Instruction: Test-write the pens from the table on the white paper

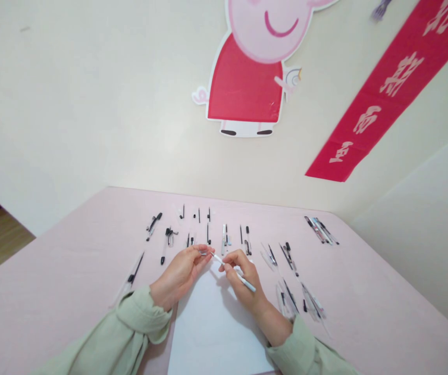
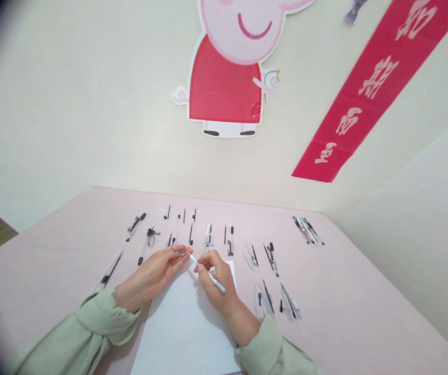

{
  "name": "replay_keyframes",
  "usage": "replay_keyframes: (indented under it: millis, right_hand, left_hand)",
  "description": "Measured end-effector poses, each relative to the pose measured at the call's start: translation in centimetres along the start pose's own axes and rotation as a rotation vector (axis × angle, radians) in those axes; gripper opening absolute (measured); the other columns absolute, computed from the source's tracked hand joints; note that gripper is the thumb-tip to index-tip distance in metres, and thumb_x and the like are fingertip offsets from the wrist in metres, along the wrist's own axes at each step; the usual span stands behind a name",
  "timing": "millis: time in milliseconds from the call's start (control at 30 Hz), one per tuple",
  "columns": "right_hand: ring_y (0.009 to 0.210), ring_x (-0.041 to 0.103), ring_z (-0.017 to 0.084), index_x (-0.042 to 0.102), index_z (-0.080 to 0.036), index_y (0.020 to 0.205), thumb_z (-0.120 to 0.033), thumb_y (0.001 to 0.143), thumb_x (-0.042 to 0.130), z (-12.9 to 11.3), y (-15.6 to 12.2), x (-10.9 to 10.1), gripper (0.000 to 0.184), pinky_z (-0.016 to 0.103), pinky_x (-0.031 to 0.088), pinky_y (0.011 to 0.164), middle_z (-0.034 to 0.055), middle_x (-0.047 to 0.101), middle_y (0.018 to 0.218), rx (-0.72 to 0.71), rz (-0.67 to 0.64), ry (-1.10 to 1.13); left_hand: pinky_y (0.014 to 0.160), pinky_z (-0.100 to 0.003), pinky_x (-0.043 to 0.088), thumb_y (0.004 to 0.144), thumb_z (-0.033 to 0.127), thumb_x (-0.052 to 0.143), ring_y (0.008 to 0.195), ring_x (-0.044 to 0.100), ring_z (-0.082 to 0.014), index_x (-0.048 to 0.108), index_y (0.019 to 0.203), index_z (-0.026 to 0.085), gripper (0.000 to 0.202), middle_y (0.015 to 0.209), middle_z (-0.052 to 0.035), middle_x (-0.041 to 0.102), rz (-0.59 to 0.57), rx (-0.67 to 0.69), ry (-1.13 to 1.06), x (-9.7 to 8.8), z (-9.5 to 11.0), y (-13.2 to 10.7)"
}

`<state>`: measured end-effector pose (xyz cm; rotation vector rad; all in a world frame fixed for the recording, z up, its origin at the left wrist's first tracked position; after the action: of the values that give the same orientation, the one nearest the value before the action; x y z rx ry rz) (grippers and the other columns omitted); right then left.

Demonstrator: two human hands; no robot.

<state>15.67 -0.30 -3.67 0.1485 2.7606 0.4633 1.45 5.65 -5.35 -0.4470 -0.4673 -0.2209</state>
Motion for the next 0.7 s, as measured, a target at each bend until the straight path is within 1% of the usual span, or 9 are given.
replay_keyframes:
  millis: [133, 233, 333, 433, 500, 600, 700]
  right_hand:
    - [0.069, 0.059, 0.015, 0.056, -0.020, 0.082, -0.022, 0.086, 0.050, 0.3, 0.2, -0.2, 0.008, 0.026, 0.044, 0.065, 0.0000, 0.063, 0.074, 0.011, 0.012, 0.031]
    - [0.068, 0.058, 0.014, 0.057, -0.020, 0.083, -0.023, 0.087, 0.050, 0.5, 0.2, -0.1, 0.009, 0.026, 0.044, 0.065, 0.0000, 0.063, 0.074, 0.013, -0.012, 0.054]
    - [0.071, 0.059, 0.015, 0.058, -0.020, 0.082, -0.022, 0.086, 0.051, 0.6, 0.2, 0.2, 0.009, 0.027, 0.045, 0.067, 0.0004, 0.063, 0.075, 0.010, -0.036, 0.057]
    - [0.074, 0.060, 0.016, 0.058, -0.020, 0.086, -0.021, 0.087, 0.050, 0.7, 0.1, 0.5, 0.009, 0.027, 0.046, 0.069, 0.0007, 0.064, 0.077, 0.019, -0.046, 0.061]
    - [0.072, 0.060, 0.016, 0.058, -0.021, 0.090, -0.021, 0.088, 0.048, 0.9, 0.1, 0.7, 0.010, 0.027, 0.046, 0.068, 0.0001, 0.064, 0.077, 0.031, -0.047, 0.049]
    - [0.065, 0.058, 0.014, 0.058, -0.022, 0.088, -0.022, 0.089, 0.045, 1.3, 0.0, 0.9, 0.013, 0.025, 0.043, 0.062, -0.0019, 0.061, 0.072, 0.051, -0.052, -0.011]
    - [0.064, 0.056, 0.014, 0.058, -0.022, 0.084, -0.023, 0.091, 0.041, 1.5, -0.3, 1.1, 0.018, 0.024, 0.041, 0.061, -0.0021, 0.059, 0.071, 0.051, -0.068, -0.059]
  left_hand:
    - [0.100, -0.034, 0.047, 0.077, 0.007, 0.049, 0.092, 0.066, -0.0158, 0.063, 0.073, 0.017, 0.018, 0.087, -0.0056, 0.070, -0.071, 0.061, 0.081, 0.2, 0.2, -0.3]
    - [0.094, -0.034, 0.049, 0.076, 0.011, 0.052, 0.090, 0.065, -0.0164, 0.064, 0.076, 0.016, 0.012, 0.087, -0.0066, 0.069, -0.102, 0.054, 0.110, 0.3, 0.0, -0.5]
    - [0.090, -0.033, 0.050, 0.076, 0.015, 0.053, 0.088, 0.065, -0.0173, 0.063, 0.081, 0.015, 0.012, 0.091, -0.0083, 0.068, -0.157, 0.043, 0.136, 0.6, -0.3, -0.7]
    - [0.090, -0.033, 0.050, 0.077, 0.020, 0.053, 0.095, 0.065, -0.0190, 0.062, 0.089, 0.015, 0.015, 0.102, -0.0105, 0.067, -0.180, 0.066, 0.157, 0.9, -0.5, -0.8]
    - [0.091, -0.034, 0.049, 0.077, 0.022, 0.053, 0.099, 0.065, -0.0198, 0.059, 0.096, 0.015, 0.021, 0.107, -0.0116, 0.066, -0.183, 0.070, 0.168, 1.2, -0.9, -1.0]
    - [0.090, -0.035, 0.049, 0.076, 0.026, 0.050, 0.097, 0.065, -0.0204, 0.056, 0.102, 0.016, 0.028, 0.104, -0.0110, 0.067, -0.194, 0.068, 0.216, 1.7, -1.6, -1.3]
    - [0.087, -0.036, 0.049, 0.076, 0.030, 0.048, 0.093, 0.066, -0.0209, 0.055, 0.103, 0.017, 0.031, 0.100, -0.0098, 0.068, -0.195, 0.089, 0.275, 2.2, -2.1, -1.8]
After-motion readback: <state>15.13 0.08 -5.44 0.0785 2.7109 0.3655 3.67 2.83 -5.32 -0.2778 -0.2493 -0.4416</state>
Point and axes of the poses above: each hand's wrist, its own y-axis towards the middle knuckle, its own x-axis out of the palm, z = x × y, the point moved 5 cm from there along y, towards the middle knuckle
